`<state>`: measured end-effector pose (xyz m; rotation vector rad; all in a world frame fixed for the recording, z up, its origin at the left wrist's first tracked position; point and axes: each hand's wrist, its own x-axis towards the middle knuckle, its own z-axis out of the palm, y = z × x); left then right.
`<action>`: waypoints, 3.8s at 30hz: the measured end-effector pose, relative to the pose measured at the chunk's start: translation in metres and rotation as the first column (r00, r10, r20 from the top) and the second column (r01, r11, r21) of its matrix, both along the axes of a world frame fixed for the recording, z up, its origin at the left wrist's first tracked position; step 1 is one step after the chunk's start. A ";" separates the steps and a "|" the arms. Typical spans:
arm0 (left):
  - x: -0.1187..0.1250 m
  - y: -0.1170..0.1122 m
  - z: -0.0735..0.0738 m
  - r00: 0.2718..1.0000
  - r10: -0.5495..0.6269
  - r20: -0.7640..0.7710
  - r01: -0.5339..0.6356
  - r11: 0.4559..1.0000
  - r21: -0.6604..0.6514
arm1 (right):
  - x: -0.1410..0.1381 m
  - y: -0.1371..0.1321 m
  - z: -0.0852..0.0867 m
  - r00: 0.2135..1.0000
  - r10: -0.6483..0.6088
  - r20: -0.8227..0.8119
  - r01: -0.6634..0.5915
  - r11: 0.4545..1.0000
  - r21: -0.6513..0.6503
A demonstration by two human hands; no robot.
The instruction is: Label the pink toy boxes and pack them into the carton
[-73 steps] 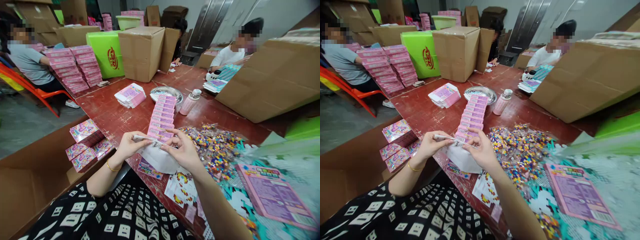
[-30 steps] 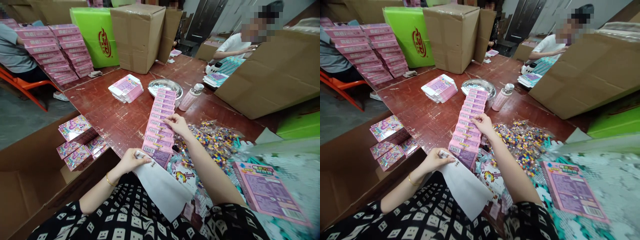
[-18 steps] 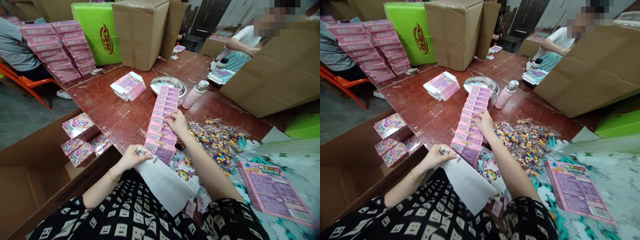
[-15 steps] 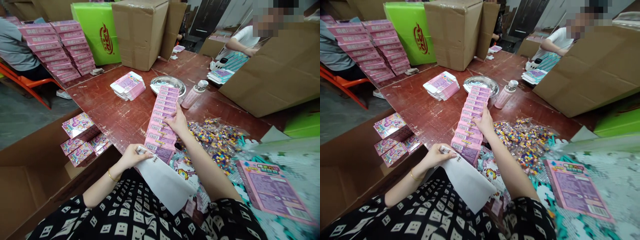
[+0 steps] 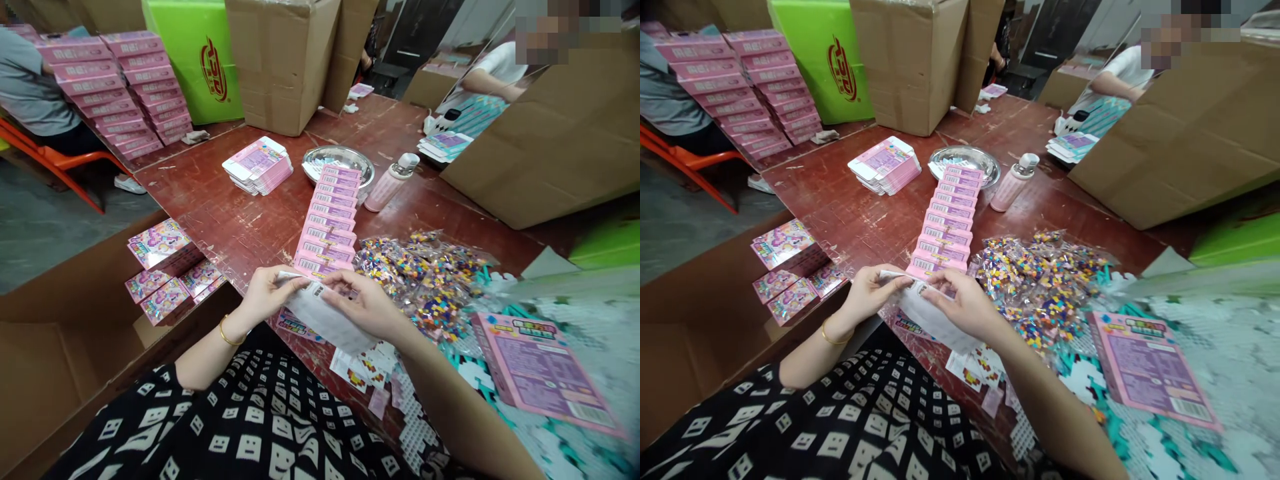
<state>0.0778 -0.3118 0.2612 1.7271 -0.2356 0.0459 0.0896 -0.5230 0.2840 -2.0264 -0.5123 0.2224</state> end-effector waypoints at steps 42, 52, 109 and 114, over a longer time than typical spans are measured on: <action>-0.002 -0.019 0.001 0.955 -0.250 -0.158 0.262 0.963 0.059 | -0.017 0.021 -0.031 0.797 -0.331 0.505 0.145 0.917 0.372; 0.009 -0.009 -0.007 0.948 -0.251 -0.197 0.252 0.967 -0.024 | -0.011 0.003 0.020 0.792 -0.425 0.437 0.205 0.861 0.466; -0.006 0.020 -0.053 0.862 -0.428 -0.271 0.480 0.862 0.162 | 0.234 -0.013 -0.071 0.895 -0.360 0.263 0.391 0.917 -0.076; -0.004 0.021 -0.051 0.858 -0.438 -0.270 0.484 0.865 0.133 | 0.247 -0.021 -0.074 0.826 -0.395 0.402 0.458 0.886 -0.069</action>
